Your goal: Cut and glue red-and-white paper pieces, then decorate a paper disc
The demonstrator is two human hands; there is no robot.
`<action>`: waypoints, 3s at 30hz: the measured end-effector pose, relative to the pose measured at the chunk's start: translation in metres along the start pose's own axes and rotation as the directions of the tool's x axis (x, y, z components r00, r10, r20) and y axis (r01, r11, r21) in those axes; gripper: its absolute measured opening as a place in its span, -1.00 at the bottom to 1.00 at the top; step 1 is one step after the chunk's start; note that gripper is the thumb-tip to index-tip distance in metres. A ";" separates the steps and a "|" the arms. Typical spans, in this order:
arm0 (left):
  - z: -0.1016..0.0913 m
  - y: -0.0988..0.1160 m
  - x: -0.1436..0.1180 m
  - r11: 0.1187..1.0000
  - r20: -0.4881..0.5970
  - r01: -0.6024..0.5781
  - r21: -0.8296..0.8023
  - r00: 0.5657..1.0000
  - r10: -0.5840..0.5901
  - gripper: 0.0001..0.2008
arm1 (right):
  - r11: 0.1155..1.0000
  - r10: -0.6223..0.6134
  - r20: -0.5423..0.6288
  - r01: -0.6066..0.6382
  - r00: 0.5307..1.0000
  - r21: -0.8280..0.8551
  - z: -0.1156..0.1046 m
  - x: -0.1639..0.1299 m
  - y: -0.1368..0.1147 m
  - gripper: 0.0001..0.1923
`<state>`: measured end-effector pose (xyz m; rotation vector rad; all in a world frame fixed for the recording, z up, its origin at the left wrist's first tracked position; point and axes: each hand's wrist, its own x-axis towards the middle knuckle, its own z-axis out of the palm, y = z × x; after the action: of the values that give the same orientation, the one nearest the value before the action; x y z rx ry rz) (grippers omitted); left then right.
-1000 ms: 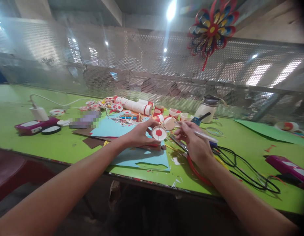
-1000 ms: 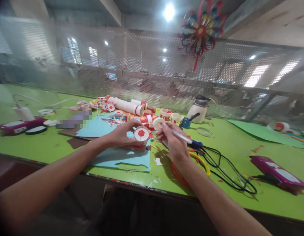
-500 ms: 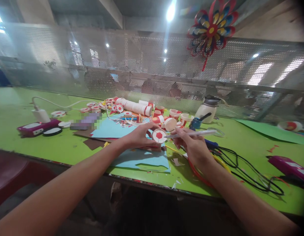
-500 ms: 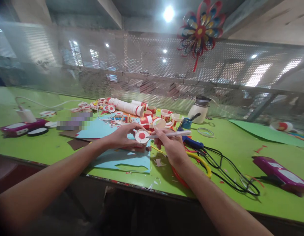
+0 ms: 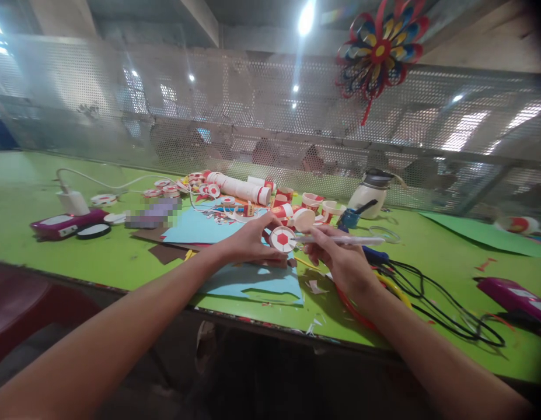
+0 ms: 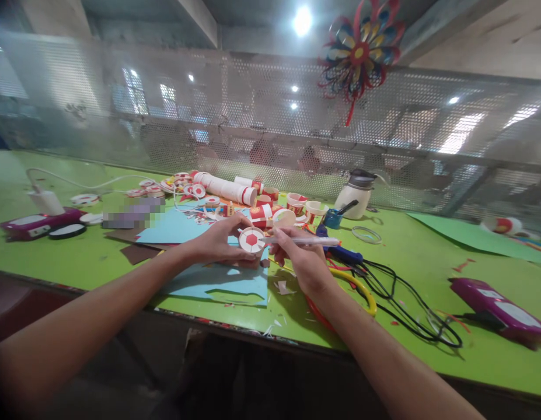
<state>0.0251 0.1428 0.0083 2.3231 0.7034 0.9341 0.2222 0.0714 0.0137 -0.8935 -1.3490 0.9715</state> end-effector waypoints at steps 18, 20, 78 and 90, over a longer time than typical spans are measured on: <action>0.005 0.011 -0.002 0.996 -0.025 -0.066 -0.053 0.998 0.064 -0.54 | 0.982 0.137 0.000 -0.135 0.991 -0.130 0.000 0.004 0.010 -0.70; 0.005 0.012 -0.002 0.996 -0.019 -0.069 -0.060 0.998 0.068 -0.54 | 0.981 0.145 -0.012 -0.146 0.989 -0.131 0.000 0.005 0.011 -0.70; 0.006 0.005 0.001 0.983 0.010 -0.144 0.116 0.990 0.144 -0.53 | 0.994 0.099 -0.106 -0.103 0.989 -0.036 0.000 0.006 0.009 -0.73; 0.001 -0.001 0.001 0.992 0.061 -0.106 0.073 0.993 0.102 -0.54 | 0.999 0.018 0.004 -0.018 1.000 0.028 -0.001 0.001 0.000 -0.66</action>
<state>0.0261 0.1435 0.0078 2.4637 0.6095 0.8961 0.2232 0.0720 0.0136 -0.8848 -1.3291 1.0040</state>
